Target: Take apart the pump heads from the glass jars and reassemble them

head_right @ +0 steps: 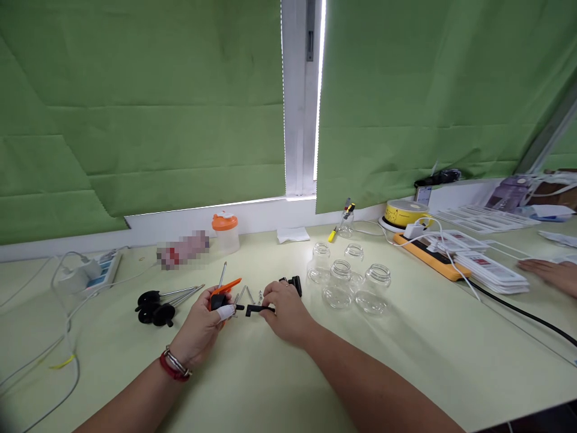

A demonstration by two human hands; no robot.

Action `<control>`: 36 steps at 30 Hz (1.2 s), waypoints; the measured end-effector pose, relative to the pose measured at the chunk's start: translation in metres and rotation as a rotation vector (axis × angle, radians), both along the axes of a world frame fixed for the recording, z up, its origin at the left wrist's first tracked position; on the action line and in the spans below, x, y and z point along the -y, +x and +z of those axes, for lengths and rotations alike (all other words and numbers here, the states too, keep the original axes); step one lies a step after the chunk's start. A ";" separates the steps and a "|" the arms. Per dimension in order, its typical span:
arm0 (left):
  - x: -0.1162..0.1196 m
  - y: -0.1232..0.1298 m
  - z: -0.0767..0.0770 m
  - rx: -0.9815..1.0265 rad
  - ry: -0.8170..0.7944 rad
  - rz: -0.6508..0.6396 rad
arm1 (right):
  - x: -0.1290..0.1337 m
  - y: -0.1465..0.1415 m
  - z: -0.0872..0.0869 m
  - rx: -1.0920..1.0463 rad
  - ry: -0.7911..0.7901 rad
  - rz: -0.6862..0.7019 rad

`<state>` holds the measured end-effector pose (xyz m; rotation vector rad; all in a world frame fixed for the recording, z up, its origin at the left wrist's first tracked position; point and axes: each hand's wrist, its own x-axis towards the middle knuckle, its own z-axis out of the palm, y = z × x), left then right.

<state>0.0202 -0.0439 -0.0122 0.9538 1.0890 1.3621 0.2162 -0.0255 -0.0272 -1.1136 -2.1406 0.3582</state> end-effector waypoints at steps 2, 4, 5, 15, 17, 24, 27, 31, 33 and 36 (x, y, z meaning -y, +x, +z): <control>-0.001 -0.001 -0.002 0.003 0.001 -0.009 | 0.002 -0.003 0.000 -0.002 0.016 0.011; -0.001 -0.002 -0.004 -0.001 -0.002 -0.020 | 0.003 -0.005 0.000 -0.013 0.026 0.015; -0.002 -0.002 -0.005 -0.005 -0.005 -0.022 | 0.003 -0.005 0.000 -0.019 0.028 0.020; 0.001 -0.002 -0.004 -0.143 -0.003 -0.067 | 0.007 -0.009 -0.001 -0.074 0.043 0.087; 0.002 -0.001 -0.002 -0.159 -0.027 -0.084 | 0.008 -0.009 -0.002 -0.104 0.008 0.108; 0.000 -0.002 -0.004 -0.217 -0.029 -0.141 | 0.008 -0.007 -0.006 -0.130 -0.287 0.137; 0.001 -0.002 -0.005 -0.254 -0.004 -0.169 | 0.007 -0.007 -0.008 -0.165 -0.360 0.187; 0.003 -0.001 -0.003 -0.210 -0.002 -0.176 | 0.007 -0.009 -0.011 -0.221 -0.421 0.200; 0.005 0.000 -0.002 -0.206 -0.011 -0.173 | 0.008 -0.010 -0.010 -0.232 -0.388 0.177; 0.007 0.001 -0.004 -0.219 -0.008 -0.178 | 0.010 -0.011 -0.009 -0.233 -0.356 0.152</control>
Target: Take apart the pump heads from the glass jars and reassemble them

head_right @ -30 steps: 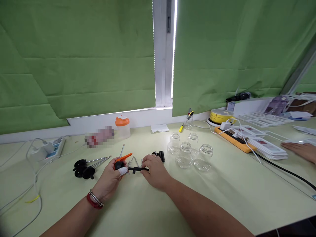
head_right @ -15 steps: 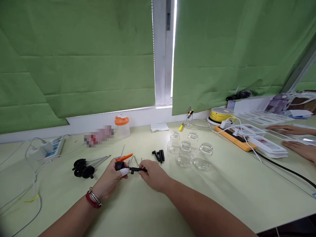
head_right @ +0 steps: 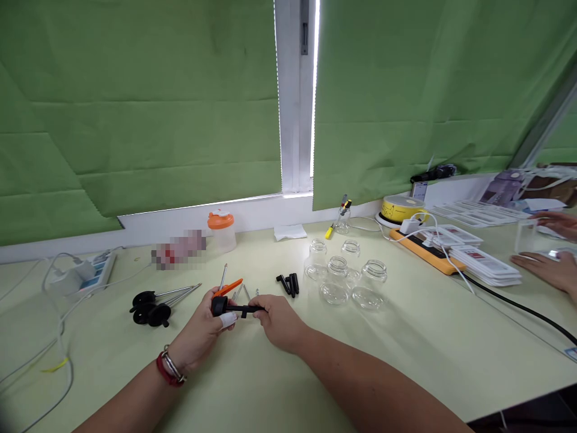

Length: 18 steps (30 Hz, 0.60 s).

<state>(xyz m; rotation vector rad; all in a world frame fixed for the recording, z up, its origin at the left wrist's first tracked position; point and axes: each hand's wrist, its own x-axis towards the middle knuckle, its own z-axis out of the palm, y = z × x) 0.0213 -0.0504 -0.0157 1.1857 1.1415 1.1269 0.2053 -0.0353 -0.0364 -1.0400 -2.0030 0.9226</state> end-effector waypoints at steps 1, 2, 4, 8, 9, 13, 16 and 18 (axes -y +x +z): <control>0.000 0.000 -0.001 -0.003 0.003 -0.004 | 0.001 0.000 0.000 0.002 0.004 -0.003; 0.001 0.000 -0.001 -0.004 0.005 -0.007 | 0.001 0.000 0.001 0.007 0.011 -0.002; 0.001 0.000 -0.001 0.001 -0.002 -0.007 | 0.002 0.000 0.002 0.022 0.030 0.002; 0.001 0.000 0.002 0.019 -0.008 -0.003 | 0.005 -0.001 0.006 0.048 0.061 0.025; 0.001 0.000 0.002 0.021 -0.006 -0.006 | 0.006 -0.001 0.007 0.051 0.068 0.033; 0.002 0.001 0.002 0.021 -0.007 -0.016 | 0.007 -0.001 0.009 0.069 0.080 0.039; 0.003 0.002 0.002 0.015 -0.029 -0.024 | 0.008 -0.001 0.007 0.078 0.111 0.051; 0.003 0.003 0.003 0.019 -0.046 -0.028 | 0.010 -0.001 0.004 0.077 0.155 0.083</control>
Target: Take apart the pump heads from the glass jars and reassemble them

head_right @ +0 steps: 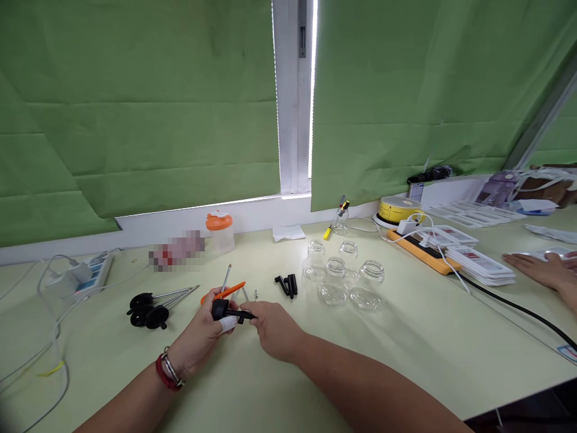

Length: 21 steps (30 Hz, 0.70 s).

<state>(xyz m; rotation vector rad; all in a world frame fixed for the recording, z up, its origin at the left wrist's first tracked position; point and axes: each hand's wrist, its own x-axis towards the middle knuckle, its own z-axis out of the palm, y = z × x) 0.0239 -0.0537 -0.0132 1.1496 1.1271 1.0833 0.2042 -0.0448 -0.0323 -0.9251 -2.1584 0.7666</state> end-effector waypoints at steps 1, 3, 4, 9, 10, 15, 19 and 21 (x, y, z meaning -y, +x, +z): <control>0.000 0.000 0.001 0.007 -0.003 0.007 | 0.001 -0.001 -0.001 0.002 0.022 0.023; 0.002 -0.001 0.002 0.039 0.011 0.051 | 0.003 -0.003 -0.004 0.003 0.048 0.066; 0.003 -0.001 0.002 0.066 0.032 0.085 | 0.004 -0.004 -0.005 -0.008 0.044 0.079; 0.008 0.000 0.000 0.104 0.249 0.151 | 0.004 -0.011 -0.012 -0.259 -0.236 0.121; 0.009 0.002 -0.001 0.064 0.300 0.132 | 0.004 -0.013 -0.013 -0.336 -0.328 0.144; 0.016 0.009 0.001 -0.246 0.549 0.048 | 0.001 -0.018 -0.015 -0.643 -0.663 0.268; 0.017 0.006 0.003 -0.568 0.652 0.043 | 0.001 -0.018 -0.011 -0.795 -0.830 0.315; 0.015 0.002 0.003 -0.670 0.695 0.023 | 0.002 -0.018 -0.009 -0.828 -0.871 0.339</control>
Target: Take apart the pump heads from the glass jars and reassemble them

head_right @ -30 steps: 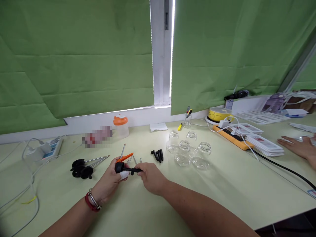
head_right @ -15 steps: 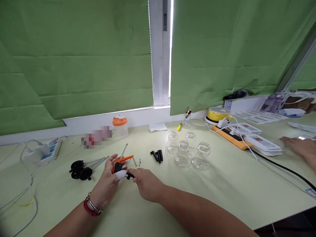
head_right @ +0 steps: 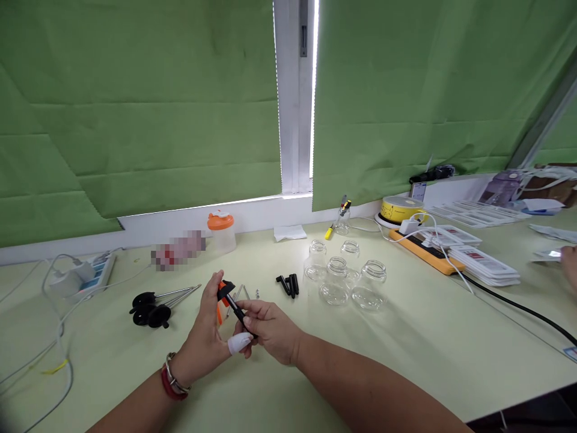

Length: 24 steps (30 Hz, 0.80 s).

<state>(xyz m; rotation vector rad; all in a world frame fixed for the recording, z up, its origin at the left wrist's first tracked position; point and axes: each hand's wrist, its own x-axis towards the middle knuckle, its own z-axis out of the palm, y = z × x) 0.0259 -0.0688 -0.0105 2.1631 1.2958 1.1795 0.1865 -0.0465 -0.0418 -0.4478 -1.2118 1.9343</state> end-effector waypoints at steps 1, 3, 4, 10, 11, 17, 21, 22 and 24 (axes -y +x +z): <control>-0.001 -0.002 -0.001 -0.047 0.020 -0.007 | 0.000 0.000 0.001 -0.009 -0.014 0.001; -0.004 -0.004 -0.002 -0.136 0.068 -0.029 | 0.002 0.001 0.002 -0.005 -0.048 -0.013; -0.004 -0.004 -0.002 -0.175 0.094 -0.038 | 0.002 0.001 0.003 0.006 -0.061 -0.022; -0.001 -0.001 0.000 -0.285 0.139 0.005 | 0.007 0.000 0.008 0.023 -0.037 -0.014; 0.000 0.000 0.001 -0.289 0.139 0.012 | 0.008 0.000 0.009 0.011 -0.034 -0.008; 0.000 0.002 0.001 -0.300 0.154 0.003 | 0.010 -0.002 0.013 -0.029 -0.044 0.016; 0.000 0.003 -0.001 -0.293 0.145 0.006 | 0.009 -0.003 0.010 -0.025 -0.046 0.013; 0.000 0.003 -0.002 -0.292 0.141 0.006 | 0.009 -0.003 0.009 -0.021 -0.046 0.012; 0.000 0.003 -0.002 -0.291 0.130 0.007 | 0.009 -0.003 0.009 -0.013 -0.049 0.012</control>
